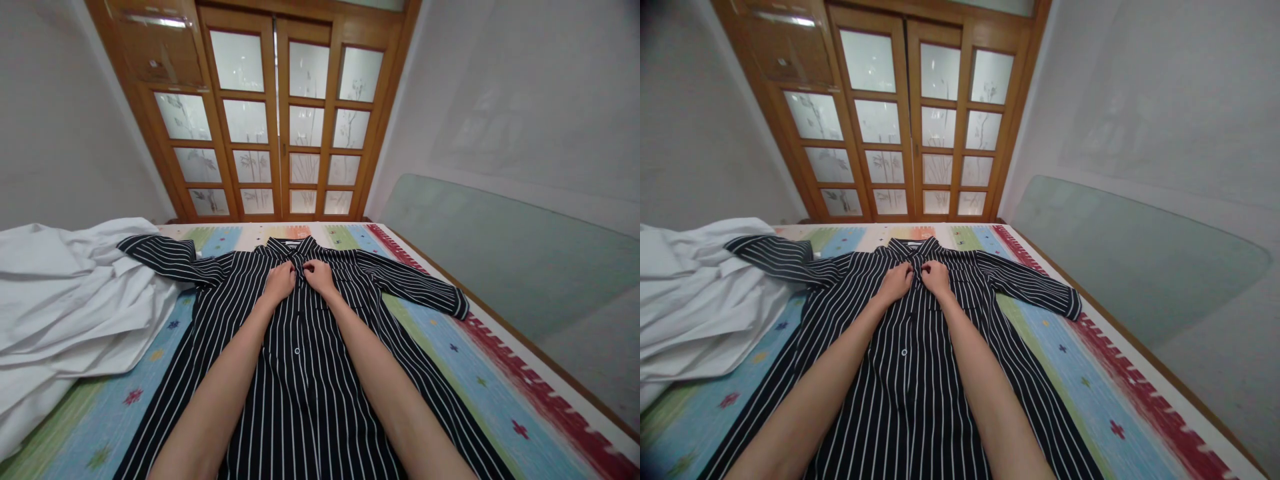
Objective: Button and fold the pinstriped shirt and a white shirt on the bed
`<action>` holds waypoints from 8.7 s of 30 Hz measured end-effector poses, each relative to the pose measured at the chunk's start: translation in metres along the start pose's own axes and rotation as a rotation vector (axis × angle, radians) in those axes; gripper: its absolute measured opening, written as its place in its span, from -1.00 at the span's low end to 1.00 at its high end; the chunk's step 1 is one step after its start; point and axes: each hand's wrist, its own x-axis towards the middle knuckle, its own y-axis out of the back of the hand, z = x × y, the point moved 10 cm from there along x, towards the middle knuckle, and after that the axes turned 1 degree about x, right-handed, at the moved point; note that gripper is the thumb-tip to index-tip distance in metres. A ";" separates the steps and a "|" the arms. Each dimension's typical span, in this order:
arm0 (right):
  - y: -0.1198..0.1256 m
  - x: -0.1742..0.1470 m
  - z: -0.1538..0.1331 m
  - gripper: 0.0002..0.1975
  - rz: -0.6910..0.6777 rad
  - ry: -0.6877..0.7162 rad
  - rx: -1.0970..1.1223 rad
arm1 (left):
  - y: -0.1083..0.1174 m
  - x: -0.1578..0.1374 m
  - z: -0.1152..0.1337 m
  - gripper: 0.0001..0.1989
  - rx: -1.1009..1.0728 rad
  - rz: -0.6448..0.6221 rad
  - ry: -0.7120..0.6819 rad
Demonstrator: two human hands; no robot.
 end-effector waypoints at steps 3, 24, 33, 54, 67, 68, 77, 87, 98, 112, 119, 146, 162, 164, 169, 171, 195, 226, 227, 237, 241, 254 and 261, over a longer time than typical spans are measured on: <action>0.004 -0.007 -0.008 -0.76 -0.038 0.073 0.053 | 0.004 -0.007 0.003 -0.83 -0.022 -0.024 -0.042; 0.004 -0.038 -0.023 -0.86 -0.145 -0.104 -0.340 | 0.024 -0.050 0.026 -0.81 -0.060 -0.050 -0.173; -0.009 -0.029 -0.021 -0.86 -0.207 -0.094 -0.298 | 0.022 -0.041 0.019 -0.92 -0.063 -0.041 -0.081; 0.001 -0.033 -0.032 -0.80 -0.195 0.072 0.238 | 0.025 -0.043 0.019 -0.90 -0.309 0.007 -0.037; 0.001 -0.034 -0.026 -0.86 -0.211 0.076 0.386 | 0.029 -0.040 0.015 -0.93 -0.462 0.035 0.004; 0.001 -0.034 -0.025 -0.86 -0.211 0.076 0.385 | 0.030 -0.040 0.015 -0.93 -0.466 0.041 0.000; 0.001 -0.034 -0.025 -0.86 -0.220 0.074 0.396 | 0.029 -0.044 0.014 -0.93 -0.485 0.044 0.005; -0.002 -0.035 -0.023 -0.85 -0.261 0.025 0.440 | 0.026 -0.041 0.003 -0.96 -0.571 0.071 0.049; 0.014 -0.040 -0.031 -0.83 -0.154 0.055 0.305 | 0.026 -0.042 0.001 -0.95 -0.610 0.070 0.084; 0.006 -0.034 -0.008 -0.90 -0.168 -0.063 0.386 | 0.026 -0.042 0.006 -0.95 -0.569 0.050 0.055; 0.000 -0.035 -0.004 -0.92 -0.243 -0.159 0.527 | 0.024 -0.041 0.006 -0.95 -0.563 0.036 0.058; 0.000 -0.038 -0.007 -0.87 -0.272 -0.175 0.526 | 0.024 -0.042 0.008 -0.95 -0.536 0.032 0.053; 0.000 -0.039 -0.010 -0.75 -0.279 -0.142 0.496 | 0.022 -0.041 0.003 -0.95 -0.646 0.030 0.075; -0.001 -0.040 -0.011 -0.79 -0.285 -0.136 0.512 | 0.022 -0.041 0.004 -0.96 -0.638 0.029 0.080; -0.002 -0.038 -0.010 -0.92 -0.282 -0.067 0.510 | 0.022 -0.042 0.004 -0.95 -0.625 0.031 0.087; -0.002 -0.038 -0.012 -0.90 -0.286 -0.028 0.516 | 0.023 -0.041 0.003 -0.93 -0.614 0.034 0.096; -0.001 -0.039 -0.017 -0.89 -0.267 0.072 0.440 | 0.025 -0.042 0.003 -0.88 -0.504 0.010 0.073; -0.001 -0.038 -0.017 -0.93 -0.242 0.088 0.419 | 0.022 -0.040 -0.006 -0.93 -0.619 0.017 0.127; -0.002 -0.038 -0.017 -0.93 -0.247 0.088 0.419 | 0.022 -0.041 -0.006 -0.93 -0.618 0.019 0.130; -0.002 -0.039 -0.018 -0.92 -0.274 0.084 0.428 | 0.024 -0.041 -0.009 -0.94 -0.653 0.042 0.136; -0.003 -0.039 -0.017 -0.93 -0.278 0.084 0.428 | 0.022 -0.040 -0.011 -0.94 -0.656 0.042 0.144; 0.003 -0.041 -0.022 -0.94 -0.241 0.118 0.412 | 0.020 -0.039 -0.010 -0.90 -0.676 -0.010 0.121; 0.007 -0.041 -0.027 -0.92 -0.211 0.131 0.340 | 0.022 -0.040 -0.004 -0.87 -0.621 0.019 0.084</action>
